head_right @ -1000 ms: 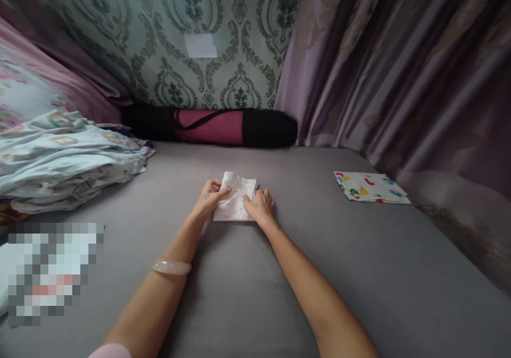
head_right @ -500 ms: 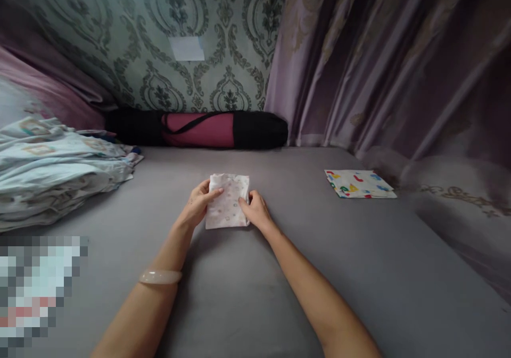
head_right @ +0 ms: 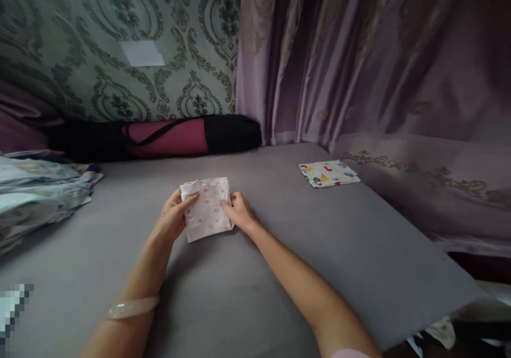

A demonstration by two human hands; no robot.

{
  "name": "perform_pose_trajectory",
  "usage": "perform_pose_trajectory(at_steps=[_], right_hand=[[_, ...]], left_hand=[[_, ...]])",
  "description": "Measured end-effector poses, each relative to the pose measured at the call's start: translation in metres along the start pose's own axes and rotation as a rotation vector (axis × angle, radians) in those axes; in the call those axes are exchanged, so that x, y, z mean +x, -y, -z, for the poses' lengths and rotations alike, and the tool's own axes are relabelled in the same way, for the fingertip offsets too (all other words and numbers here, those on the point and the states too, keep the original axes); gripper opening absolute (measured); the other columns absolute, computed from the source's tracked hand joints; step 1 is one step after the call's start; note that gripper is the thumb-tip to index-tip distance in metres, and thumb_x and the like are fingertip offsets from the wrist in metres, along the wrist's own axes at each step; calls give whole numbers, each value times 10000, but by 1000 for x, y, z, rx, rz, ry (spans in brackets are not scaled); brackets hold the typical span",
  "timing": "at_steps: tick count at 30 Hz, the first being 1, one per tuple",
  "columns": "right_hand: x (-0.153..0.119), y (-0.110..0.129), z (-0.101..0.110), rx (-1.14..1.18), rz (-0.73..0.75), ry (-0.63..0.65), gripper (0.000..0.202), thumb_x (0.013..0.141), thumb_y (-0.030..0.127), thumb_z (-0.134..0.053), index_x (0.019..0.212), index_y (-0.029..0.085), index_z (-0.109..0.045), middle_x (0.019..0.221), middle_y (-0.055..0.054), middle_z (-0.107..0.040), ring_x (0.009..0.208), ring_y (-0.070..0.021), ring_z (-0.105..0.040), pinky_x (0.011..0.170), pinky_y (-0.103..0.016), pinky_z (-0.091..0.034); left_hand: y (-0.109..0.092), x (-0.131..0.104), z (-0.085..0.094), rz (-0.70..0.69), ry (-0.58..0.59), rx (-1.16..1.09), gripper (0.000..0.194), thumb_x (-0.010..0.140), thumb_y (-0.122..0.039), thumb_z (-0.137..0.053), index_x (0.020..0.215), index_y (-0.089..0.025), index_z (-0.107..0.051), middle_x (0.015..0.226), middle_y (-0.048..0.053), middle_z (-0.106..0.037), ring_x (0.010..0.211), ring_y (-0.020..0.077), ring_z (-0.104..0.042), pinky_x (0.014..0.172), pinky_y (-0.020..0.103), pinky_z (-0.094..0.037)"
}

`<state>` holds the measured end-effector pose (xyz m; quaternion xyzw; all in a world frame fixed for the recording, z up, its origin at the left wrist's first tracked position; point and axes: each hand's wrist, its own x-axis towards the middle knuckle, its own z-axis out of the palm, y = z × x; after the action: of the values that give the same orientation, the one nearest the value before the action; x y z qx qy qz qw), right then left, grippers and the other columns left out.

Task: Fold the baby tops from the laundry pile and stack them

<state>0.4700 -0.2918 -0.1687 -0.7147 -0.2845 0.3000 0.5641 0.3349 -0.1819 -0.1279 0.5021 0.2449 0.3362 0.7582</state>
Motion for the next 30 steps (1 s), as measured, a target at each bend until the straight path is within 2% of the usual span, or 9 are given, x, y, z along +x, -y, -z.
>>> perform_pose_trajectory(at_steps=[3,5,9,12,18,21,23,30], right_hand=[[-2,4,4,221,-95,43,312,822,259,-645,1091,197,-500,860,-35,-716,791,-177,-686,740,-320,-553],[-5,8,9,330,-136,112,313,783,262,-700,1048,187,-551,895,-49,-725,821,-182,-691,770,-319,-555],[-9,12,21,397,-193,216,265,727,284,-749,930,165,-627,902,-60,-728,797,-175,-685,747,-295,-549],[-11,9,25,363,-141,179,288,714,329,-751,921,174,-625,888,-40,-721,762,-160,-670,718,-282,-533],[-12,2,36,261,-6,147,332,697,422,-716,879,161,-619,854,-33,-701,731,-159,-640,672,-277,-504],[-12,5,54,176,41,119,295,712,383,-682,892,154,-636,851,-34,-700,735,-162,-636,652,-263,-494],[-12,8,71,110,71,86,261,731,350,-651,900,150,-647,854,-36,-702,744,-164,-636,648,-257,-491],[-14,14,144,-163,91,-108,220,750,266,-606,917,147,-684,859,-38,-722,772,-184,-644,643,-254,-499]], left_hand=[[0,0,-5,25,-51,-13,532,570,-317,-821,1029,-165,-598,885,58,-709,825,235,-690,752,349,-564],[1,0,-8,47,-73,-25,530,557,-319,-824,1012,-163,-603,877,57,-712,839,246,-692,760,357,-566],[6,0,-15,103,-120,-88,508,536,-275,-822,982,-165,-603,869,53,-719,844,256,-695,768,372,-573],[14,1,-19,147,-141,-131,474,565,-264,-807,979,-162,-600,899,73,-724,865,268,-696,776,381,-575],[31,6,-16,210,-165,-97,350,723,-382,-728,949,-148,-598,934,123,-713,898,260,-688,750,359,-576],[37,8,-10,177,-208,23,322,739,-369,-723,929,-147,-588,951,116,-695,869,208,-686,751,310,-562],[42,8,-6,101,-230,171,340,746,-384,-712,950,-145,-582,983,114,-680,902,197,-678,783,305,-552],[55,13,6,-146,-164,731,445,811,-510,-540,1076,-155,-578,1086,141,-664,1043,252,-636,925,403,-497]])
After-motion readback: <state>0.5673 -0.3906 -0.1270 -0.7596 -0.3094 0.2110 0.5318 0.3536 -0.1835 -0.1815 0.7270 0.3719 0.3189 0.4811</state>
